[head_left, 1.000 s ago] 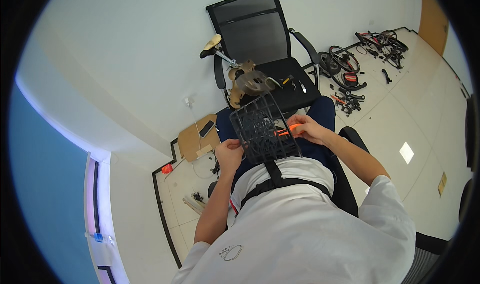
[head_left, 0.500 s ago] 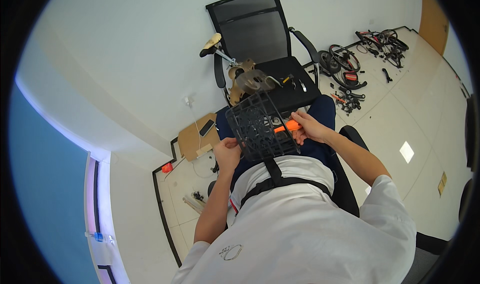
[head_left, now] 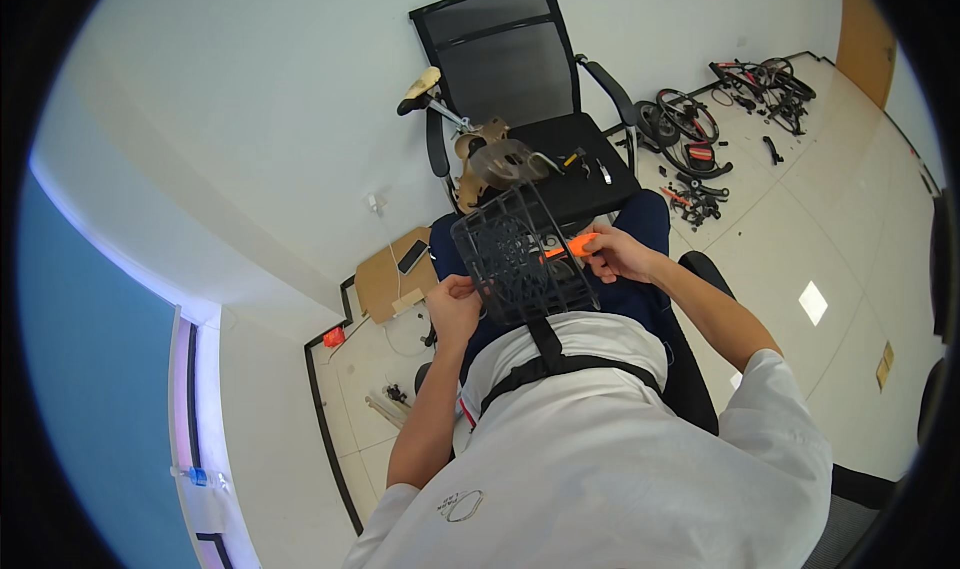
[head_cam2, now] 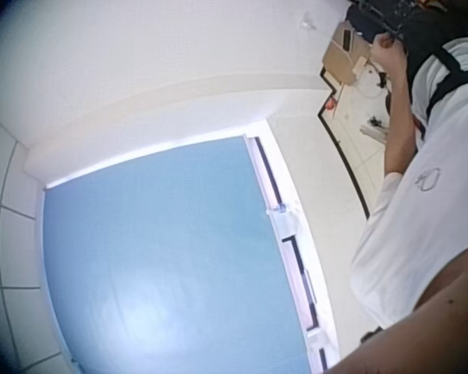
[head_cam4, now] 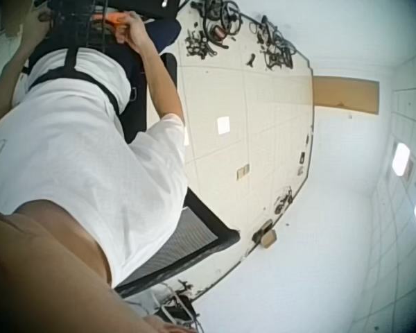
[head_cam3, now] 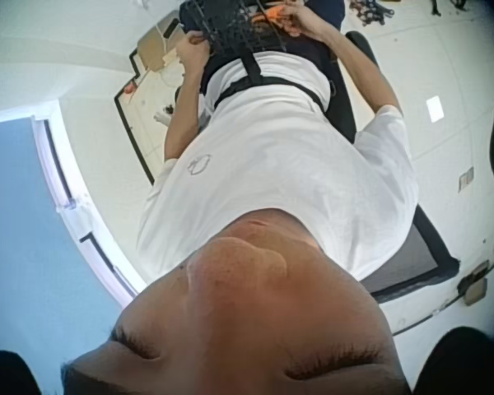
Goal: The person sits on a chair and uses an orange screwdriver to tighten screws on a black bicycle basket. They rotate the basket to access different sides and continue fastening the metal bracket to the basket frame.
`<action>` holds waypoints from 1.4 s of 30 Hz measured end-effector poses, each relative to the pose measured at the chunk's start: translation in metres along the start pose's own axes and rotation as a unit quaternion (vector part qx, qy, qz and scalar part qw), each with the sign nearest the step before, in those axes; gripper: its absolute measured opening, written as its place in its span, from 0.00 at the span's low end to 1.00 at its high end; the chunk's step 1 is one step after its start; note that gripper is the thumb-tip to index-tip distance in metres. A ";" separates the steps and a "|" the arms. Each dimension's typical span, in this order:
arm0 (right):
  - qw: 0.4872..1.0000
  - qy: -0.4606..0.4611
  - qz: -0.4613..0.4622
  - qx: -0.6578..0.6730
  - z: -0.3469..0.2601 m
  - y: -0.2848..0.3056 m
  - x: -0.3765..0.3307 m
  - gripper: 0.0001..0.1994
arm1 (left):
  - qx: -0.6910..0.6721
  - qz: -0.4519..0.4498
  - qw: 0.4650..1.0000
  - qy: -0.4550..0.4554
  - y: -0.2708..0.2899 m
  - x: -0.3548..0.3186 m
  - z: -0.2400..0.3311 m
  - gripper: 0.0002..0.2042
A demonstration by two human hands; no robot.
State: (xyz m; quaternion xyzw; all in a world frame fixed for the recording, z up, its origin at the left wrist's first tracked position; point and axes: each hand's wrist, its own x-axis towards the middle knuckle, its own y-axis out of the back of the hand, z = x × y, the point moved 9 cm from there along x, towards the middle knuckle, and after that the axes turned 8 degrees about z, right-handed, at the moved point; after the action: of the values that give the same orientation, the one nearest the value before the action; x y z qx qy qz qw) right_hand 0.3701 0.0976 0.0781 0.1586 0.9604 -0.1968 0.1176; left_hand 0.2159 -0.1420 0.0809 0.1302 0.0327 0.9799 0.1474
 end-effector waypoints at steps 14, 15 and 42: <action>0.998 0.037 -0.031 -0.046 -0.005 -0.004 0.003 0.21 | 0.026 0.006 1.000 -0.016 0.005 0.003 -0.008 0.04; 0.996 0.023 -0.030 -0.085 -0.002 -0.002 0.002 0.23 | 0.039 0.006 0.999 -0.015 0.004 0.003 -0.006 0.04; 0.993 0.036 -0.018 -0.110 -0.005 0.001 0.001 0.18 | 0.011 -0.008 1.000 0.004 0.001 0.002 -0.008 0.04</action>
State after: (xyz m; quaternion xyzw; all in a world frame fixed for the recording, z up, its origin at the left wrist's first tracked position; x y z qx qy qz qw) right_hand 0.3690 0.1004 0.0820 0.1345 0.9824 -0.0865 0.0962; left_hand 0.2112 -0.1428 0.0737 0.1273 0.0446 0.9789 0.1533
